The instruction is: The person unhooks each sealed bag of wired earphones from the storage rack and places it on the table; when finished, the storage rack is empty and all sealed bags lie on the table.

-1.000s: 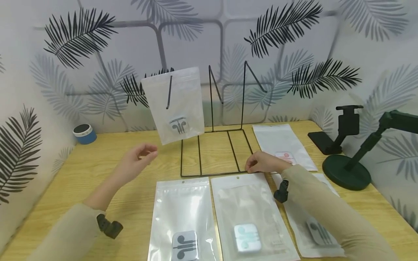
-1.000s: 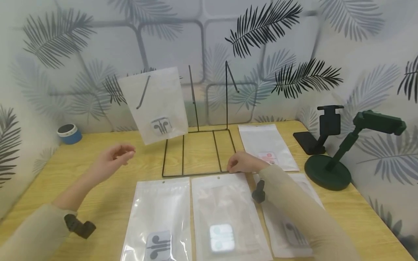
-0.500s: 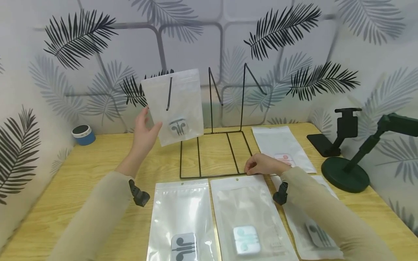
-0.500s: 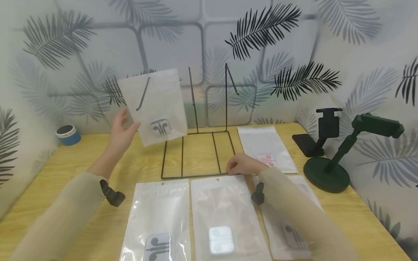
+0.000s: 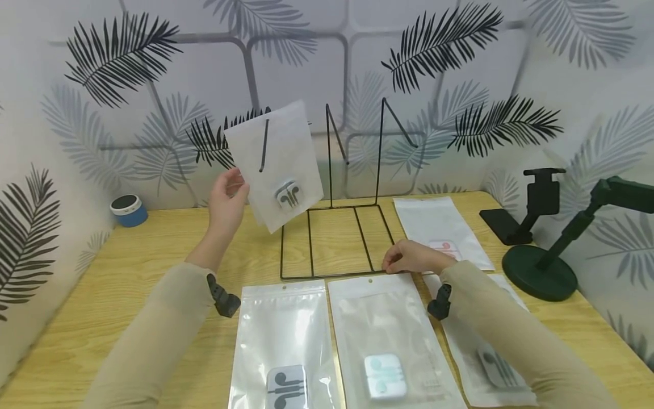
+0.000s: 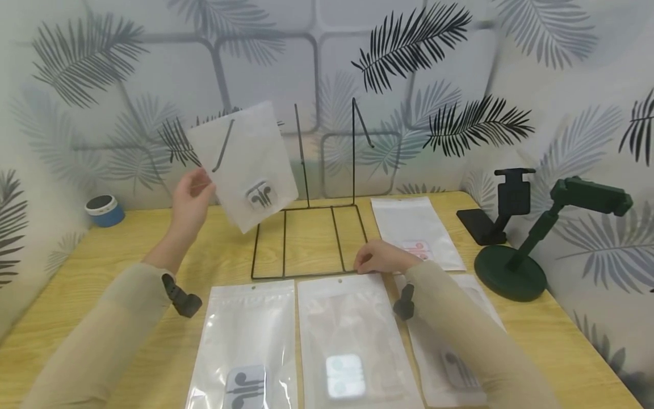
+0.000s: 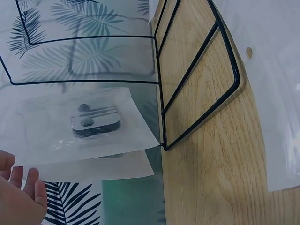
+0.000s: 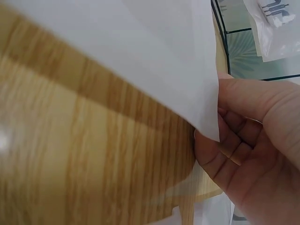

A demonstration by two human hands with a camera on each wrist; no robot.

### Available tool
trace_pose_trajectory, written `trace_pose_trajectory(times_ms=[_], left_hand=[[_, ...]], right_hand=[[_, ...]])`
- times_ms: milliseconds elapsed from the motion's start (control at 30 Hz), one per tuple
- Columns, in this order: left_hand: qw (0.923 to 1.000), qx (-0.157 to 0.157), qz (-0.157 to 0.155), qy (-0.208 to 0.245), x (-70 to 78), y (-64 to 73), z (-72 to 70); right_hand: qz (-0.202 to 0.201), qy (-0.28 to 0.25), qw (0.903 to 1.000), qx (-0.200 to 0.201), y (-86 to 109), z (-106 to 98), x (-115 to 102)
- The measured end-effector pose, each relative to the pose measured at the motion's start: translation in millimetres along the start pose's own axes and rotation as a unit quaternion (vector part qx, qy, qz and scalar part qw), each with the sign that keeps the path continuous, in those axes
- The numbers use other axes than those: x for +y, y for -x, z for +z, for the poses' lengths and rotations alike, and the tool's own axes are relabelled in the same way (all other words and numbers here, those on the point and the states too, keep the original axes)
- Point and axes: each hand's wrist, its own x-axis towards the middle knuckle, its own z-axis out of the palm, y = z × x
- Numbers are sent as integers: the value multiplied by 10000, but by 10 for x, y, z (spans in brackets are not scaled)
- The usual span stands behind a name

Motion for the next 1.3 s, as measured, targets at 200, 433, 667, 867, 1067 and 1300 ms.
trace_pose_trajectory(times_ms=[200, 433, 667, 867, 1067, 1300], left_hand=[[9998, -146, -136, 82, 42, -35, 38], [9986, -252, -286, 379, 28, -93, 65], [9966, -171, -570, 564, 17, -107, 63], [9963, -130, -592, 607, 42, -105, 52], [9961, 20, -703, 528, 30, -115, 23], [9947, -26, -755, 704, 56, -70, -19]], right_hand=[[17, -129, 9999, 6, 2, -8, 8], [5, -157, 9999, 28, -5, 3, 17], [59, -196, 9998, -24, 5, 15, 5], [89, -211, 9997, -28, 13, 8, -11], [140, -204, 9997, -20, 5, 4, 1], [87, -205, 9997, -26, 3, -5, -12]])
